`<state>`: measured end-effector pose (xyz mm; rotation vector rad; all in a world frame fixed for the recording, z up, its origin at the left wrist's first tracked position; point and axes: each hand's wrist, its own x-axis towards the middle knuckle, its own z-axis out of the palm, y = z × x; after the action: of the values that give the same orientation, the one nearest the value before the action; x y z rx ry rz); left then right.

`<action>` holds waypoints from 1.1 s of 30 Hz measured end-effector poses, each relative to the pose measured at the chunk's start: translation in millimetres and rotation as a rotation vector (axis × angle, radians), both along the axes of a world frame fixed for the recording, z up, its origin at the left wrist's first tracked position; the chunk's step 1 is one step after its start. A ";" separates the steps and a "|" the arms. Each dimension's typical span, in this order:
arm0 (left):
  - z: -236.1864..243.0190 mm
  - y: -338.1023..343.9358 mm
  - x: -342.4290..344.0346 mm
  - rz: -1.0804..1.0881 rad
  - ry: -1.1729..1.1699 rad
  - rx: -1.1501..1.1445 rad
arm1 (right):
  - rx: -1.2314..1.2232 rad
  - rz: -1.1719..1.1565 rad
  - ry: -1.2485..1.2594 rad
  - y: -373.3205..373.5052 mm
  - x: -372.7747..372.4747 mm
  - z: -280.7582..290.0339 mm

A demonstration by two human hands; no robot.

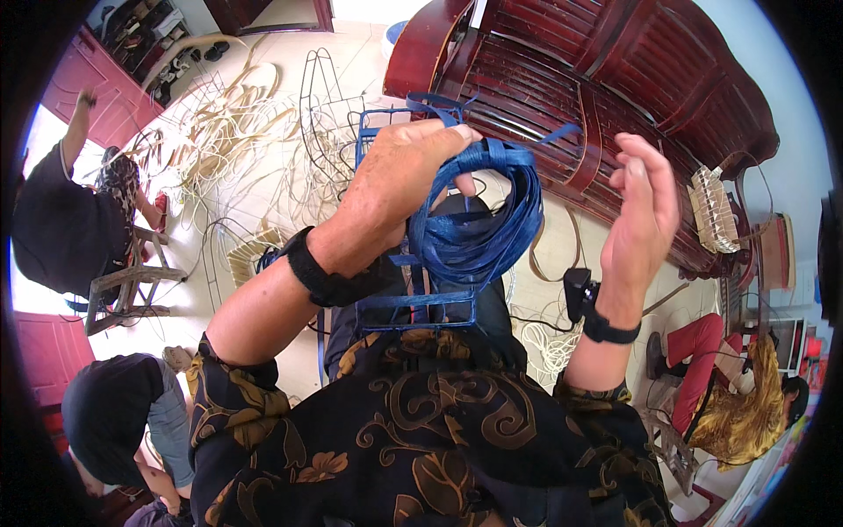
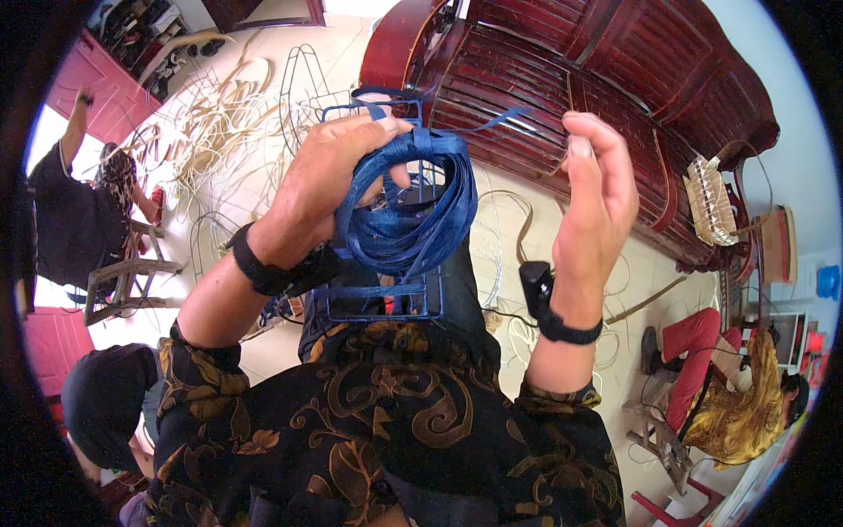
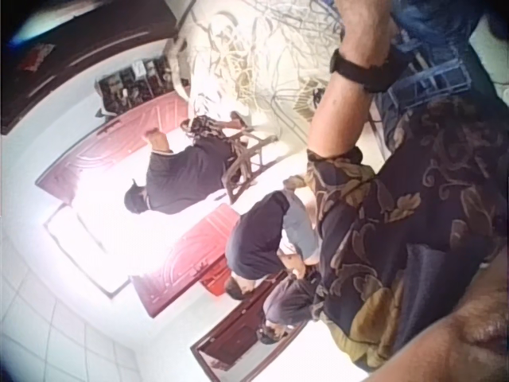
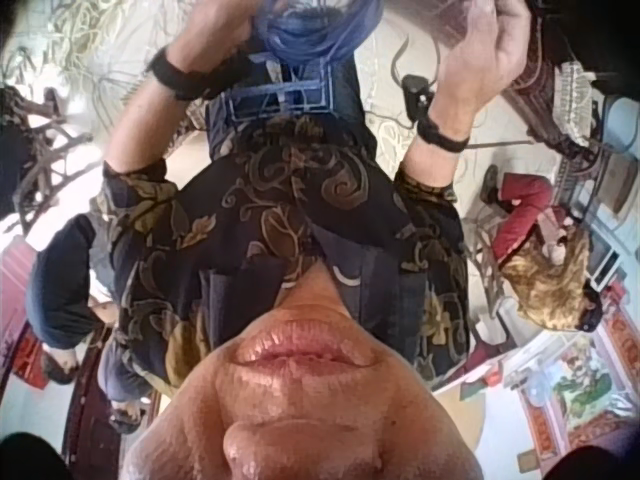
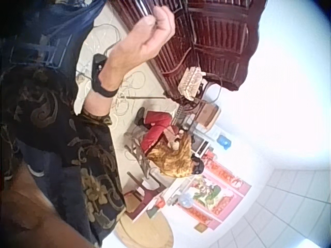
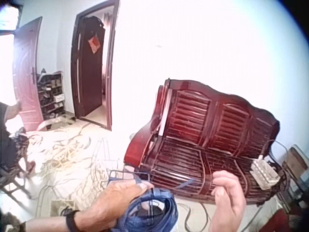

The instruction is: The person weaves blue plastic straps around a metal frame to form a basket, looping and pulling the straps through the frame by hand.

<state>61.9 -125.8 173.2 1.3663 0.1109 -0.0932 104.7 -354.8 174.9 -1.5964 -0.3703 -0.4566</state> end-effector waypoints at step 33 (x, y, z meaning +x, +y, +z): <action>-12.3 4.1 -14.3 -0.111 -0.084 -0.612 | -0.037 0.041 0.077 20.1 -15.1 -36.5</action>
<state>47.6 -121.8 160.9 0.7626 -0.0631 -0.1487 89.6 -334.7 138.4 -1.6348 -0.3538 -0.3577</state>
